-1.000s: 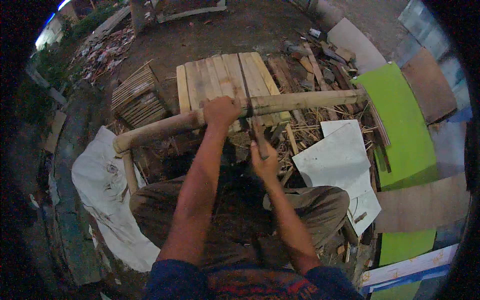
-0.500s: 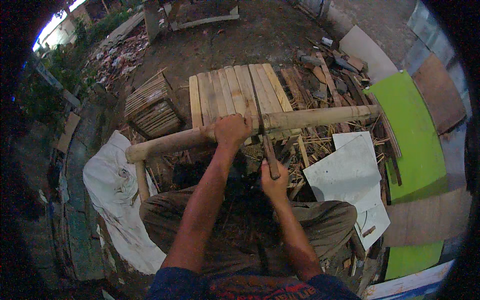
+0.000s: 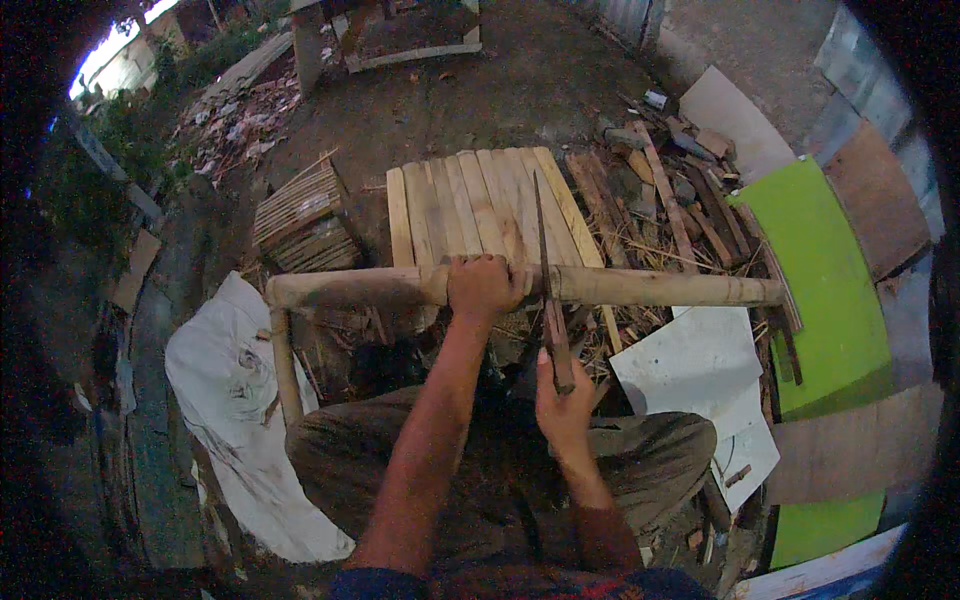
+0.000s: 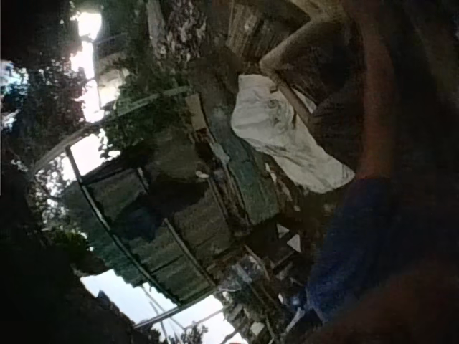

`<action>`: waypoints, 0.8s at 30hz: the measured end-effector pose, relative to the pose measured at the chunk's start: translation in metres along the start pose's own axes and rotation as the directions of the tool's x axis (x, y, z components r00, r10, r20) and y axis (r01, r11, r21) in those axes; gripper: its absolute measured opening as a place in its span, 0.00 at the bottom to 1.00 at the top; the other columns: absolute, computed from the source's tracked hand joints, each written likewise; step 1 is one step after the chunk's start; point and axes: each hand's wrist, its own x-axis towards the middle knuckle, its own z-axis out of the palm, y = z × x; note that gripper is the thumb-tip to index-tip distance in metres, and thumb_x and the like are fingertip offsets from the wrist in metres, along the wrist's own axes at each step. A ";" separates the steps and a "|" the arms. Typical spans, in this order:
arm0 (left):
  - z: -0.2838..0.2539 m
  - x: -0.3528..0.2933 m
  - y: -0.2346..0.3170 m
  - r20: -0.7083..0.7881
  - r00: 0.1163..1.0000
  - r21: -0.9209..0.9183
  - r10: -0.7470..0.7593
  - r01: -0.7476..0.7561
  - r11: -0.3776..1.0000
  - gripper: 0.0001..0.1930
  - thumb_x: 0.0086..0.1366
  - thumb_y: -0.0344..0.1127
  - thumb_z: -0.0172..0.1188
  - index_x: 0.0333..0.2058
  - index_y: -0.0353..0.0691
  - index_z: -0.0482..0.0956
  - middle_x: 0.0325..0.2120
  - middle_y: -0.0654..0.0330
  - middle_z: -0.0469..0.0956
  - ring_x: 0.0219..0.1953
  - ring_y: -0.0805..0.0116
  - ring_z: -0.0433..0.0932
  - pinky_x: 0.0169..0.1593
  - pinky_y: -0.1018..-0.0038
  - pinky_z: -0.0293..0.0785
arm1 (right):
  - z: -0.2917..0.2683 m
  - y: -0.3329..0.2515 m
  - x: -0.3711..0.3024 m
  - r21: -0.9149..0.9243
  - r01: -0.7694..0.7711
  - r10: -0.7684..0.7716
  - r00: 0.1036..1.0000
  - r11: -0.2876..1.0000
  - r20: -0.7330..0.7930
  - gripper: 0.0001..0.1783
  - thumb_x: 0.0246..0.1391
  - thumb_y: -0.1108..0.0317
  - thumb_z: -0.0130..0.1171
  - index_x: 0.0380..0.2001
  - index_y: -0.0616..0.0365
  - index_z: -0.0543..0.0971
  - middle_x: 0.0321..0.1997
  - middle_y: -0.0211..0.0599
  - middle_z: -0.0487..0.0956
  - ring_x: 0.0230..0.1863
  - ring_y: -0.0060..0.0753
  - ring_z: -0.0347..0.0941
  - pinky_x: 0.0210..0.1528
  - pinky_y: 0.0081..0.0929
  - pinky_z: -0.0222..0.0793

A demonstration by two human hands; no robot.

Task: The person places a white sheet on a wooden workbench, then uses a machete to split a long bamboo pole into thin strips. The person repeatedly strikes the bamboo to separate it into multiple pieces.

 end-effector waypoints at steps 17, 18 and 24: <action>0.026 -0.015 -0.010 -0.324 0.946 -0.042 -0.021 0.008 0.999 0.16 0.62 0.45 0.54 0.31 0.39 0.83 0.30 0.51 0.82 0.36 0.51 0.80 0.47 0.55 0.71 | 0.006 0.055 0.012 0.093 0.076 -0.077 0.997 0.993 0.011 0.15 0.59 0.63 0.61 0.22 0.59 0.75 0.15 0.29 0.70 0.18 0.23 0.64 0.23 0.29 0.61; 0.031 -0.009 -0.010 -0.292 0.955 -0.045 -0.051 0.039 0.998 0.17 0.63 0.46 0.53 0.31 0.39 0.83 0.29 0.52 0.82 0.35 0.51 0.81 0.47 0.54 0.72 | 0.000 0.045 0.020 0.088 0.023 -0.025 0.999 0.996 0.025 0.14 0.58 0.60 0.61 0.24 0.59 0.78 0.16 0.31 0.73 0.18 0.25 0.67 0.24 0.31 0.64; 0.024 0.006 -0.017 -0.025 0.990 -0.038 -0.138 0.137 0.990 0.24 0.67 0.50 0.47 0.30 0.36 0.84 0.27 0.47 0.83 0.34 0.49 0.83 0.43 0.54 0.76 | 0.007 0.010 0.036 0.167 0.121 -0.119 0.993 0.979 -0.019 0.15 0.62 0.61 0.60 0.26 0.61 0.78 0.18 0.24 0.71 0.21 0.16 0.64 0.24 0.22 0.58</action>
